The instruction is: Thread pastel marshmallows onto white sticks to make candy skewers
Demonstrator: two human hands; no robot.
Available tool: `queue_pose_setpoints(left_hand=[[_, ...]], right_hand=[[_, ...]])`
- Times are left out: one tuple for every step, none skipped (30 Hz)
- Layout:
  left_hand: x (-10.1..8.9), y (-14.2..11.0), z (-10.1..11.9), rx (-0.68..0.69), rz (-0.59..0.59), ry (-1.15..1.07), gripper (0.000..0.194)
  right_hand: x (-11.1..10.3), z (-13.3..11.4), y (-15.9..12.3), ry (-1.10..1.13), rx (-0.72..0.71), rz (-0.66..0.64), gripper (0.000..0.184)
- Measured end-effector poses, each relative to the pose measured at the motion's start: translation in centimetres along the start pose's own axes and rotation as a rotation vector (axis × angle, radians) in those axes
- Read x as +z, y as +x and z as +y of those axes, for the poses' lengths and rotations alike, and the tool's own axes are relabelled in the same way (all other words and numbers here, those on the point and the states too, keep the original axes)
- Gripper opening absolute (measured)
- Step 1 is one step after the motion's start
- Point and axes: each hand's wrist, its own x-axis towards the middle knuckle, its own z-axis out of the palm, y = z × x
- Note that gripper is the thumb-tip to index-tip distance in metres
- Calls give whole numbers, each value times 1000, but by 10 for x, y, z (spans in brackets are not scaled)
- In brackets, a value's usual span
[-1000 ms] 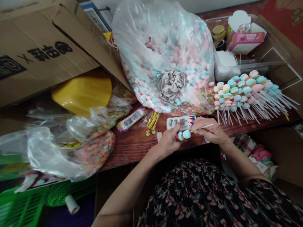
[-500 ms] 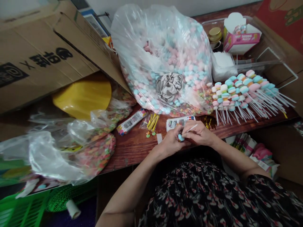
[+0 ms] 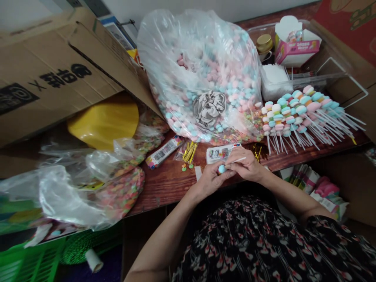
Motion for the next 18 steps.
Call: queue_pose_setpoints(left_hand=[[2,0,-1,19,12,2,27],[4,0,-2,32,13,10,26],[4,-1,-3,36,3,16,25],[4,-1,-3,34,-14,17,24],[3,-2,-2,26,-33,16,23],[1,-3,-1,15,-48,16,23],[-1,-4,-1,2,-54,23,31],[-4,-5,0,-15,-51,37,43],[-7,-5,1,-38,-43,54,53],[-9,-6,1,-65,-37,68,57],[-11,-6,0,-93,-40,72,53],[-11,-6,0,-116,-49,62,43],[-10,-5,-1,-130,-59,40,34],[-8,-4,-2,-134,-67,10,28],[-5,-4,-2,-126,-66,-22,25],[-2,-3,-3,-115,-57,-50,24],[2,-2,-3,-105,-45,-72,24],[5,-1,-3,-97,-33,-92,24]], right_hand=[[2,0,0,-14,-17,3,16],[3,0,-1,-16,-29,-2,16],[4,0,-1,-8,-33,-18,16],[3,0,-1,9,-26,-42,17],[2,1,-1,28,-12,-67,17],[0,1,-1,35,6,-89,17],[-3,1,-1,21,19,-104,17],[-6,2,-1,-13,22,-106,16],[-8,2,-1,-64,14,-99,15],[-10,2,-1,-123,-2,-91,15],[-11,3,-1,-175,-21,-90,15],[-11,3,-2,-207,-40,-95,16],[-9,3,-2,-214,-53,-106,17],[-6,3,-3,-202,-58,-121,17],[-3,3,-4,-177,-53,-137,18],[1,4,-5,-147,-42,-147,18],[5,4,-6,-118,-26,-151,18],[8,5,-6,-92,-3,-155,18]])
